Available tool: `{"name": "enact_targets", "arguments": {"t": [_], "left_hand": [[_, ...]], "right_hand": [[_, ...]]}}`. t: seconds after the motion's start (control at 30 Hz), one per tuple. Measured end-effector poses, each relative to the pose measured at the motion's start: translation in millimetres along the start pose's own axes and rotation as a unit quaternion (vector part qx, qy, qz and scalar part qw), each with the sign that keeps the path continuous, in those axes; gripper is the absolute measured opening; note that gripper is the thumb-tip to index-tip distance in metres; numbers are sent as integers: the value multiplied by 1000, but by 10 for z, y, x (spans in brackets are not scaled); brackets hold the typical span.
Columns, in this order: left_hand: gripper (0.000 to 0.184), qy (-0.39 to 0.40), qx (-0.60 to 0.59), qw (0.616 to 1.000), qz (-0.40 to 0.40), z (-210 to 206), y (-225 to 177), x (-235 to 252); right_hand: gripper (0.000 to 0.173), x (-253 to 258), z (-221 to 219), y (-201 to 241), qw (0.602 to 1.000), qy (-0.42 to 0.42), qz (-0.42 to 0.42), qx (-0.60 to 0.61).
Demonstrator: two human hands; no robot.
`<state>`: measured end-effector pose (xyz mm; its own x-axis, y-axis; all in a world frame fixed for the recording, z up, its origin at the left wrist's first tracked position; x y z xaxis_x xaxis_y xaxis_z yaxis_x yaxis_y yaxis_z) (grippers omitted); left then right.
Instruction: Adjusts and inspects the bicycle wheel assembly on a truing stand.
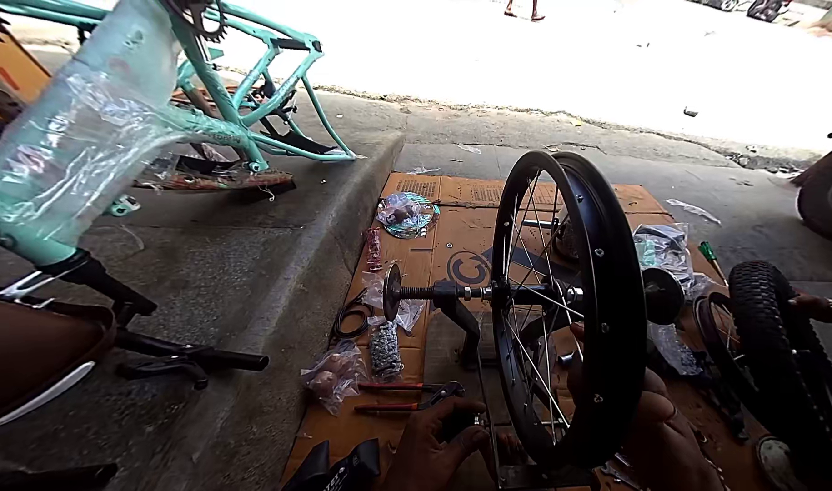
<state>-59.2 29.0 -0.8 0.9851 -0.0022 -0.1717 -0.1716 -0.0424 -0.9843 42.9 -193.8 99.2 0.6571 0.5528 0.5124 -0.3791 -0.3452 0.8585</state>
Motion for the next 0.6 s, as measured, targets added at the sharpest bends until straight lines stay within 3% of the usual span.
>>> {"name": "enact_targets", "arguments": {"t": [0.1, 0.2, 0.33, 0.6], "left_hand": [[31, -3, -5, 1000, 4, -12, 1, -6], [31, 0, -1, 1000, 4, -2, -12, 6], [30, -1, 12, 1000, 17, -7, -17, -12], [32, -4, 14, 1000, 21, -5, -16, -10]], "right_hand": [[47, -13, 91, -52, 999, 27, -19, 10], [51, -118, 268, -225, 990, 62, -100, -73], [59, -270, 341, -489, 890, 160, -251, -347], [53, -366, 288, -469, 928, 56, -180, -323]]}}
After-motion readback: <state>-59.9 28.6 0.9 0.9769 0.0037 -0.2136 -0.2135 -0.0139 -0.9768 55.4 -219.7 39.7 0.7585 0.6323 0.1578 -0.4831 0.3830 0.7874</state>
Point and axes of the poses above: each hand's wrist, its own x-axis towards the middle knuckle, its own z-axis out of the back of the hand, y = z × x, the point moved 4 cm from there along x, towards the middle knuckle, and after that the axes turned 9 degrees about z, right-handed, at the moved point
